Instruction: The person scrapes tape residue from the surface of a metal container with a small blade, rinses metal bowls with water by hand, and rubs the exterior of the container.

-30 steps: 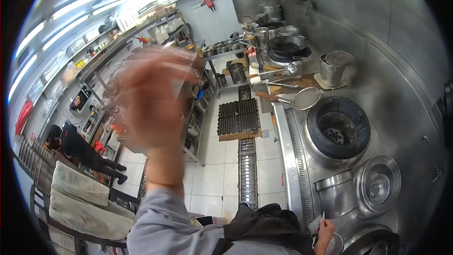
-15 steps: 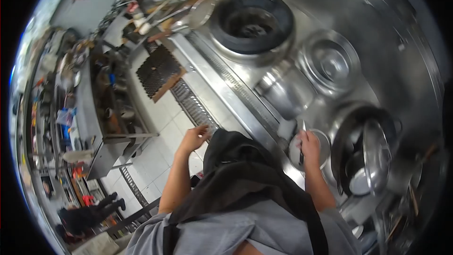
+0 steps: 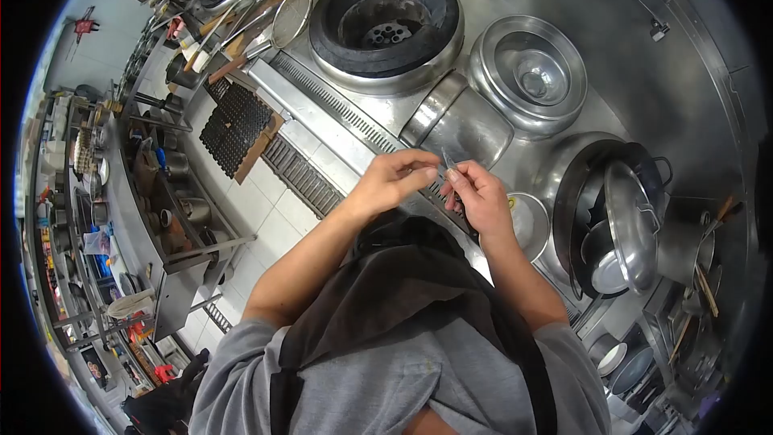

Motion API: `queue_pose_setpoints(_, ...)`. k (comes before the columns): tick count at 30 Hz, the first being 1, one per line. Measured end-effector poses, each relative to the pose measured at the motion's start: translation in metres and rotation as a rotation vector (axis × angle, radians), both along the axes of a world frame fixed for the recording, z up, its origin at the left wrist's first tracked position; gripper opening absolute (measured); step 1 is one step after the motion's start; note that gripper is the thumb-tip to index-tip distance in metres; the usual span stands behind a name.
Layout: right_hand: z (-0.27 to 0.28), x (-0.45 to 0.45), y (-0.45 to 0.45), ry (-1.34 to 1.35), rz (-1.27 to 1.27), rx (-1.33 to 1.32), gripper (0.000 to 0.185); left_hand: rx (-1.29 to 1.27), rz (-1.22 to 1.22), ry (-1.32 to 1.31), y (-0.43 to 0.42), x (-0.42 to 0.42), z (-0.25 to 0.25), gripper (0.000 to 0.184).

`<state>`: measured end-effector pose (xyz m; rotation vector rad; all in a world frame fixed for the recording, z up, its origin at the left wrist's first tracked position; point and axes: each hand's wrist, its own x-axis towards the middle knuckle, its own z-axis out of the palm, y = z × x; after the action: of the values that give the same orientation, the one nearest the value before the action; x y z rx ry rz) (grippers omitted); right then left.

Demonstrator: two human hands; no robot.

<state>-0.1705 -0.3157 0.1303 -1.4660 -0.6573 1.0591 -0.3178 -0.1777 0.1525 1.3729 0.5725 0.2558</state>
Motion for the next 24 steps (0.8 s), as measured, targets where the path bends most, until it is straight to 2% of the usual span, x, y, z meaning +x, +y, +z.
queue_pose_setpoints(8, 0.000, -0.003, -0.003, 0.000, -0.015, -0.026, 0.018, -0.119, 0.036, -0.086, -0.004, 0.021, -0.025, 0.018)
queue_pose_setpoints(13, -0.004, -0.003, -0.006, -0.023, 0.033, -0.076, 0.020, -0.067, 0.082, 0.011, 0.002, 0.023, -0.028, 0.012)
queue_pose_setpoints(17, -0.018, 0.001, -0.014, -0.083, 0.057, -0.099, 0.019, -0.128, 0.143, 0.002, 0.013, 0.019, -0.031, 0.010)
queue_pose_setpoints(19, -0.020, 0.001, -0.018, -0.097, 0.055, -0.115, 0.020, -0.125, 0.173, 0.107, 0.023, 0.017, -0.026, 0.009)
queue_pose_setpoints(21, -0.017, 0.002, -0.018, -0.161, -0.001, -0.145, 0.026, -0.077, 0.147, 0.141, 0.039, 0.013, -0.063, 0.014)
queue_pose_setpoints(23, -0.027, 0.009, -0.018, -0.167, -0.005, -0.142, 0.029, 0.741, 0.177, 0.234, 0.053, 0.014, -0.097, 0.025)
queue_pose_setpoints(24, -0.029, 0.013, -0.017, -0.163, -0.038, -0.165, 0.030, 0.738, 0.180, 0.233, 0.062, 0.019, -0.109, 0.025)
